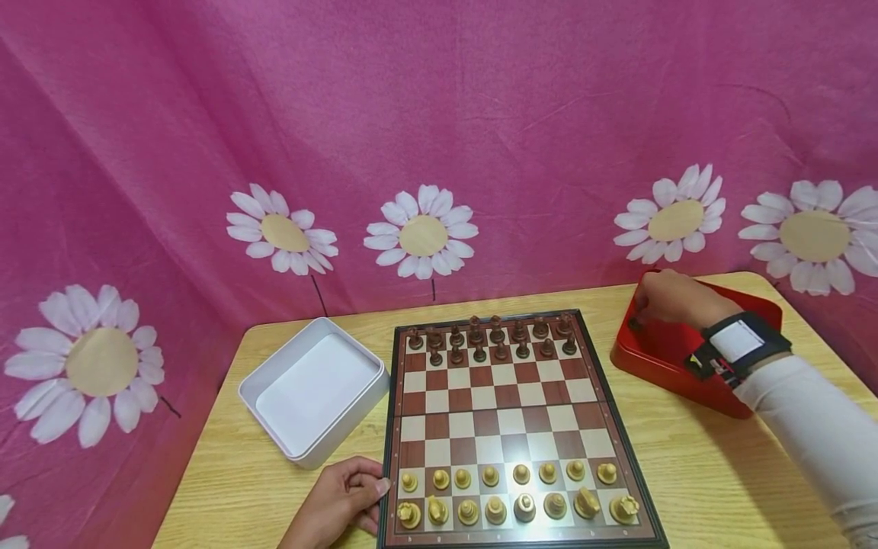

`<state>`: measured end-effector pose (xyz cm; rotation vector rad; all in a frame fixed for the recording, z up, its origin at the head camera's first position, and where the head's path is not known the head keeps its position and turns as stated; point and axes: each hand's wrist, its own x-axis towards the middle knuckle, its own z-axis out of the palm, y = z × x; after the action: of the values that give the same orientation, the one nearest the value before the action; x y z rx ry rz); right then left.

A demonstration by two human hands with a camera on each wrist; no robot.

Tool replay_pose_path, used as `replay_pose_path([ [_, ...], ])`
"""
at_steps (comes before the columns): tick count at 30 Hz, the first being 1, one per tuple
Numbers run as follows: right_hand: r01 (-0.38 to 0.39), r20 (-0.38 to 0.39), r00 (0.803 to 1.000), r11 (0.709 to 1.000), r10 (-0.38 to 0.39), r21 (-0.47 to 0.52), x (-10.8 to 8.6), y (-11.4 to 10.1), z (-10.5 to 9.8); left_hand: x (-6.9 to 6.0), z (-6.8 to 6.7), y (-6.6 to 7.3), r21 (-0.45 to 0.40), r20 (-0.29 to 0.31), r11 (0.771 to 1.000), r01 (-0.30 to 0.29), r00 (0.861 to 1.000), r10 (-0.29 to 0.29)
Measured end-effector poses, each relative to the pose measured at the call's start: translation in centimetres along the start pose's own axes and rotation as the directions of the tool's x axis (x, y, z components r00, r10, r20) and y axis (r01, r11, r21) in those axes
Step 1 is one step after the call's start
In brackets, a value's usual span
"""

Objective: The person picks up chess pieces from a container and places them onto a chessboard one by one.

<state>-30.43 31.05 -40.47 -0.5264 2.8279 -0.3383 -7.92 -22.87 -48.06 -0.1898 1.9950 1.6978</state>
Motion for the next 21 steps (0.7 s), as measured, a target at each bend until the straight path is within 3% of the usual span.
replay_pose_path([
  [21, -0.018, 0.015, 1.0, 1.0, 0.018, -0.025, 0.24, -0.12, -0.37, 0.08, -0.17, -0.01, -0.007, -0.006, 1.0, 0.013, 1.0, -0.013],
])
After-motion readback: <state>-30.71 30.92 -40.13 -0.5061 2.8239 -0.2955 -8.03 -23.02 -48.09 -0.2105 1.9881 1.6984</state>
